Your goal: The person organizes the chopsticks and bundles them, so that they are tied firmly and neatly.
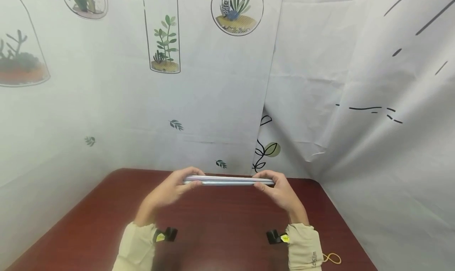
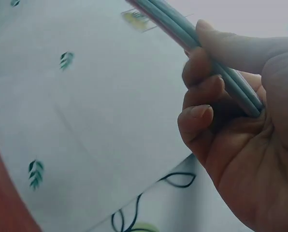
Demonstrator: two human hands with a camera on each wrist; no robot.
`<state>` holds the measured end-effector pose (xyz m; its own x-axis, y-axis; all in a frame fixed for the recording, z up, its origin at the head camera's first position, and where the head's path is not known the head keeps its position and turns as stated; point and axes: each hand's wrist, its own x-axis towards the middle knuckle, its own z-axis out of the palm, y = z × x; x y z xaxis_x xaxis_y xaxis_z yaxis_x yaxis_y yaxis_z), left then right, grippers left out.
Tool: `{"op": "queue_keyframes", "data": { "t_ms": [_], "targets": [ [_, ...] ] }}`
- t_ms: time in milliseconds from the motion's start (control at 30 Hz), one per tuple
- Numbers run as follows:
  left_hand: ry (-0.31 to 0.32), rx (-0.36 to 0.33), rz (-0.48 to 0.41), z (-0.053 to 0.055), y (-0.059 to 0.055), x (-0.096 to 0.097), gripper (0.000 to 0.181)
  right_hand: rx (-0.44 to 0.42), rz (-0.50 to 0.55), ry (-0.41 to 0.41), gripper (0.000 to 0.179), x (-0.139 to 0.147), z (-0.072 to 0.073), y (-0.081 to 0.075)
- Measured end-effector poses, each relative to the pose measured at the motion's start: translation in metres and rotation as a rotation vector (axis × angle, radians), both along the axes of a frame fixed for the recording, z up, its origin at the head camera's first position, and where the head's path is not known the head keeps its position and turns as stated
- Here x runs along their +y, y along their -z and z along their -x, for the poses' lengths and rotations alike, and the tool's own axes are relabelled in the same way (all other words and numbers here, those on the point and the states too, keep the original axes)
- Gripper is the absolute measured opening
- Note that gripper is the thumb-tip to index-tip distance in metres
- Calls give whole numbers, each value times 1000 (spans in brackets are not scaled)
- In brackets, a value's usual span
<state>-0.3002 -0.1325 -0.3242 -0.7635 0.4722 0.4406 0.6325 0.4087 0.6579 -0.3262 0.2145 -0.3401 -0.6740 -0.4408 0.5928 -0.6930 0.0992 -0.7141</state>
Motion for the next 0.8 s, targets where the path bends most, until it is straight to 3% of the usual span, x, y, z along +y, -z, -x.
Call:
{"op": "queue_keyframes", "data": {
  "t_ms": [133, 300, 400, 533, 633, 767, 800],
  "targets": [
    [11, 17, -9, -5, -7, 0, 22, 35, 47, 18, 16, -2, -7, -5],
    [14, -7, 3, -12, 0, 0, 28, 70, 85, -6, 20, -2, -16, -1],
    [6, 22, -7, -12, 0, 1, 29, 97, 92, -4, 20, -2, -16, -3],
    [15, 75, -53, -6, -4, 6, 27, 190, 51, 68, 26, 0, -11, -10],
    [11, 90, -83, -2, -4, 9, 24, 351, -64, 192, 26, 1, -8, -14],
    [-8, 105, -105, 2, -2, 11, 23, 654, -257, 467, 11, -3, -7, -17],
    [-15, 106, -109, 3, -2, 12, 23, 715, -288, 527, 15, -5, -7, -17]
  ]
}}
